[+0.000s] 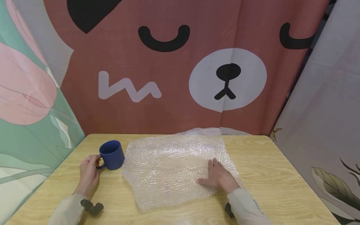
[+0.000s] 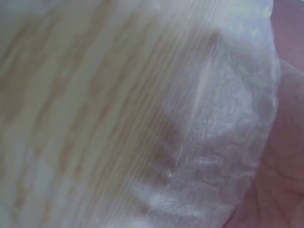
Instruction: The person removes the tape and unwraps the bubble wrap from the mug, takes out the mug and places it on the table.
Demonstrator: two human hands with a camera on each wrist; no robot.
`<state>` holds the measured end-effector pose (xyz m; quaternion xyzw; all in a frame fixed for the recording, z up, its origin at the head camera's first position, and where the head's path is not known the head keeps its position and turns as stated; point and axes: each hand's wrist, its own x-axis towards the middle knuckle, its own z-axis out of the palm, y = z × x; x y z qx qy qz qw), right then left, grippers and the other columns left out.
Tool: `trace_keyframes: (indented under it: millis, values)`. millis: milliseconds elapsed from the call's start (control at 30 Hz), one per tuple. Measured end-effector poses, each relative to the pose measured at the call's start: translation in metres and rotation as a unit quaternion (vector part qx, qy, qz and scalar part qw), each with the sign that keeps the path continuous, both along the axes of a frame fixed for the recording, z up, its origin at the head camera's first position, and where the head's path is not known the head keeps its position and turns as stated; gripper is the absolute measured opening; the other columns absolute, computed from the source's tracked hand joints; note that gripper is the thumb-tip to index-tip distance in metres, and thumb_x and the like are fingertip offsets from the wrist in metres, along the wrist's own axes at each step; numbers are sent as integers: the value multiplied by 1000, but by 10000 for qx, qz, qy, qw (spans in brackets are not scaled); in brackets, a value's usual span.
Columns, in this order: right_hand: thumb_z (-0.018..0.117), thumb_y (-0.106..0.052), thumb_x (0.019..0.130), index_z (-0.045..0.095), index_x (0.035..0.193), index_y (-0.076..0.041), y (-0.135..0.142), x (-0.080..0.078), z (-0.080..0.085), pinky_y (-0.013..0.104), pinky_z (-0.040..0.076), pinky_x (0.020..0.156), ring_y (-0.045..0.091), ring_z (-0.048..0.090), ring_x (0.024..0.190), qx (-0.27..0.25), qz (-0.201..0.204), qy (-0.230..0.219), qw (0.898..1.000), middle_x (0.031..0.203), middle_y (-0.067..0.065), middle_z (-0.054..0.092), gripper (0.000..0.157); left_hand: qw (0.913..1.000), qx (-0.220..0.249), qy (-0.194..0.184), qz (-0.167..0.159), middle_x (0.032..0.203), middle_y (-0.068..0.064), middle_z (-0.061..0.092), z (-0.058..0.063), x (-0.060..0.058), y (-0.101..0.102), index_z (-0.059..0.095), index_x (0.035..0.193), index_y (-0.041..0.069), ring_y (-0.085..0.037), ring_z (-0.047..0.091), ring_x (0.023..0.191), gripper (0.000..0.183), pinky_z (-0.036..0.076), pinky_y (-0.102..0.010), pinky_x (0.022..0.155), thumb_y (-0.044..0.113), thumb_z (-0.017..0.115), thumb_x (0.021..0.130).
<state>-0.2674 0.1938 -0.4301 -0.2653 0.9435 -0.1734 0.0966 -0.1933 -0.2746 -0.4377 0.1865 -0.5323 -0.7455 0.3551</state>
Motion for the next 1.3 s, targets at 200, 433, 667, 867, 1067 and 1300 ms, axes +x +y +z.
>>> trace_keyframes:
  millis: [200, 433, 667, 867, 1067, 1300]
  values:
    - [64, -60, 85, 24, 140, 23, -2, -1, -1, 62, 21, 107, 56, 20, 134, -9, -22, -54, 10000, 145, 44, 17, 106, 10000, -18, -54, 6, 67, 2, 55, 1, 3, -3, 59, 61, 5, -15, 43, 71, 30, 39, -19, 62, -3, 54, 90]
    - [63, -61, 84, 24, 141, 21, -4, -1, -2, 62, 23, 106, 55, 20, 134, 14, -32, -39, 10000, 146, 42, 18, 107, 9990, -185, -333, -253, 68, 3, 53, 2, 9, -9, 60, 66, 6, -14, 43, 71, 28, 38, -21, 66, 1, 53, 94]
    - [63, -62, 85, 23, 142, 21, -3, 0, 0, 62, 23, 106, 55, 20, 134, 58, -53, -203, 9998, 147, 42, 16, 108, 9922, -589, -637, -897, 64, 2, 47, 5, 13, -15, 57, 65, 10, -14, 44, 70, 34, 38, -23, 68, 4, 49, 97]
    - [65, -60, 84, 25, 141, 21, 1, 0, 2, 62, 22, 106, 55, 20, 134, 96, -154, -252, 9995, 146, 43, 18, 107, 9726, -1374, -1078, -1533, 66, 5, 50, 7, 14, -21, 57, 70, 7, -11, 47, 72, 30, 39, -22, 72, 9, 49, 99]
    - [63, -61, 85, 23, 141, 21, 5, -2, 4, 62, 21, 107, 55, 19, 135, 61, -110, -369, 9992, 146, 43, 17, 107, 9578, -1928, -1355, -1646, 73, 2, 55, 9, 15, -25, 57, 84, -1, -12, 54, 76, 25, 44, -22, 74, 16, 52, 101]
    - [60, -58, 89, 25, 142, 20, 9, -6, 8, 61, 23, 107, 53, 21, 135, 46, -4, -290, 9996, 147, 40, 19, 101, 9506, -2330, -1793, -996, 75, 4, 64, 22, 18, -23, 63, 92, 1, -11, 60, 75, 15, 47, -23, 68, 15, 61, 96]
